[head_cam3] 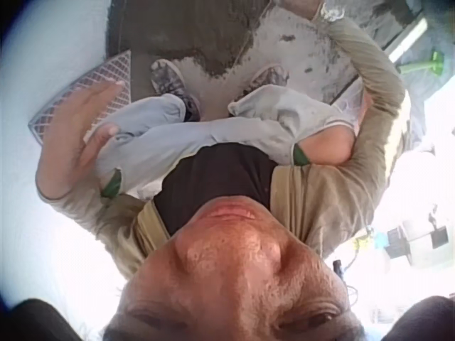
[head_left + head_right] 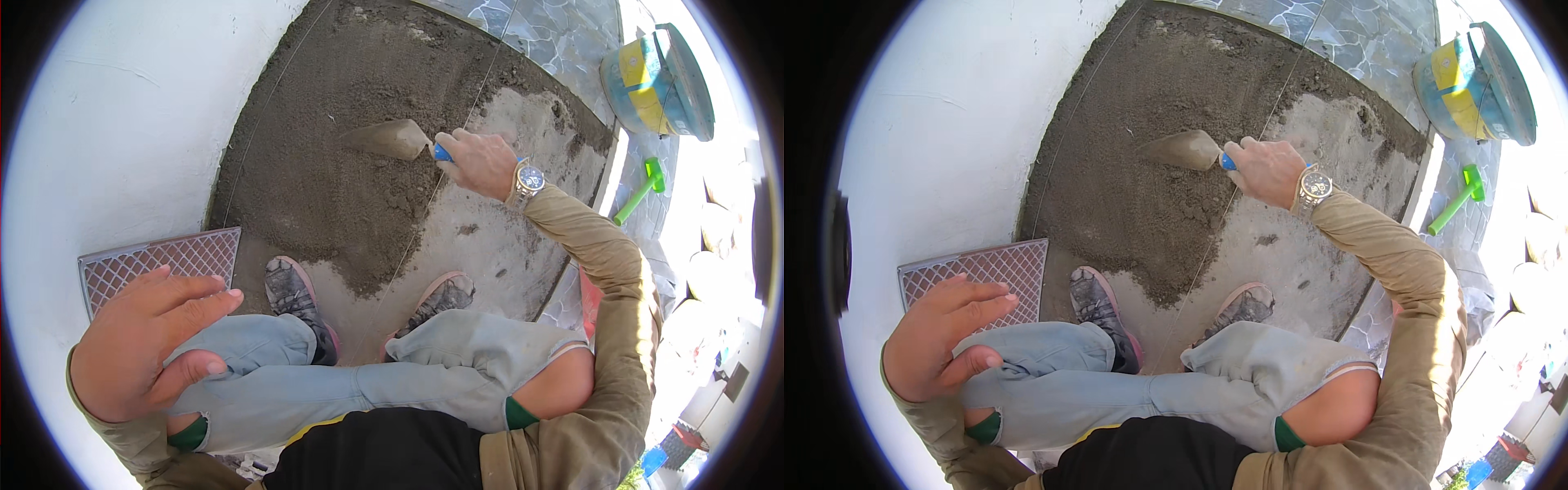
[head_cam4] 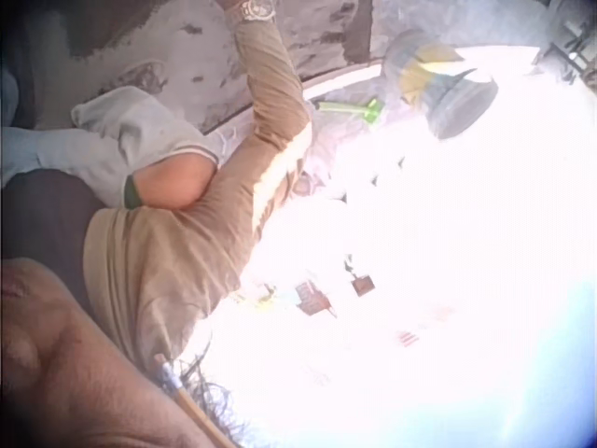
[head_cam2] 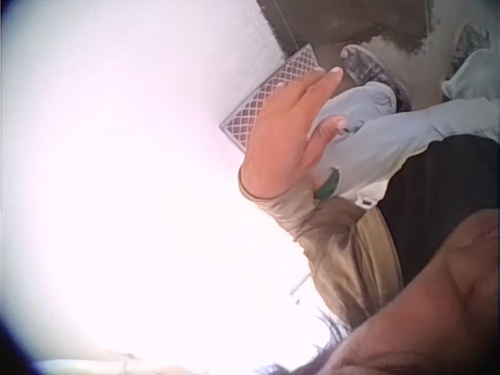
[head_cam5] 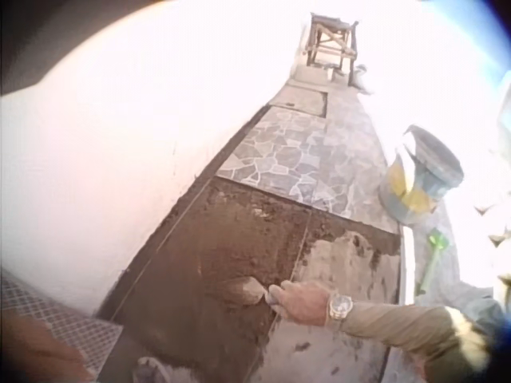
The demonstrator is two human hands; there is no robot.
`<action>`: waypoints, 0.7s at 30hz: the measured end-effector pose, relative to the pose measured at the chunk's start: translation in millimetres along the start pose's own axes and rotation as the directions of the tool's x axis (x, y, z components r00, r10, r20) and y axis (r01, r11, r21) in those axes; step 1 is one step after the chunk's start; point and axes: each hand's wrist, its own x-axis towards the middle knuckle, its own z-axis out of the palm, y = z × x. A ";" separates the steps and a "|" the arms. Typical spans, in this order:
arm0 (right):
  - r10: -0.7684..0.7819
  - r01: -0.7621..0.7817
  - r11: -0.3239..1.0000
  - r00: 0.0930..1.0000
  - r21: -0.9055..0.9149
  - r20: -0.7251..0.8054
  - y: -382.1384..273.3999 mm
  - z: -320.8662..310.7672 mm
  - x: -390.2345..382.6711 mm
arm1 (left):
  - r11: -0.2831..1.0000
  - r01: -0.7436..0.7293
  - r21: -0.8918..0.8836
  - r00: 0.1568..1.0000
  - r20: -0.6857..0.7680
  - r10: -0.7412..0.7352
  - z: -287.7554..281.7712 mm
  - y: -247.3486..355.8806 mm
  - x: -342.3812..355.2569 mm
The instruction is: Spreading and smoothing wet mortar on a tiled surface using a hand trowel to prepare for floor leveling.
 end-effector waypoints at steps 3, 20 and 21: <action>-0.054 0.055 0.999 0.994 -0.002 0.099 -5.7 10.6 13.3 | 1.000 -0.029 -0.008 1.000 0.003 0.029 -1.0 -0.9 2.2; 0.237 -0.238 0.970 0.971 -0.050 -0.029 70.0 -9.2 54.1 | 0.992 -0.093 -0.082 0.996 -0.016 0.092 -1.4 -7.4 1.6; 0.264 -0.269 0.962 0.961 -0.050 -0.077 80.5 -14.1 56.2 | 0.993 -0.108 -0.039 0.994 -0.036 0.106 -1.1 -7.0 1.6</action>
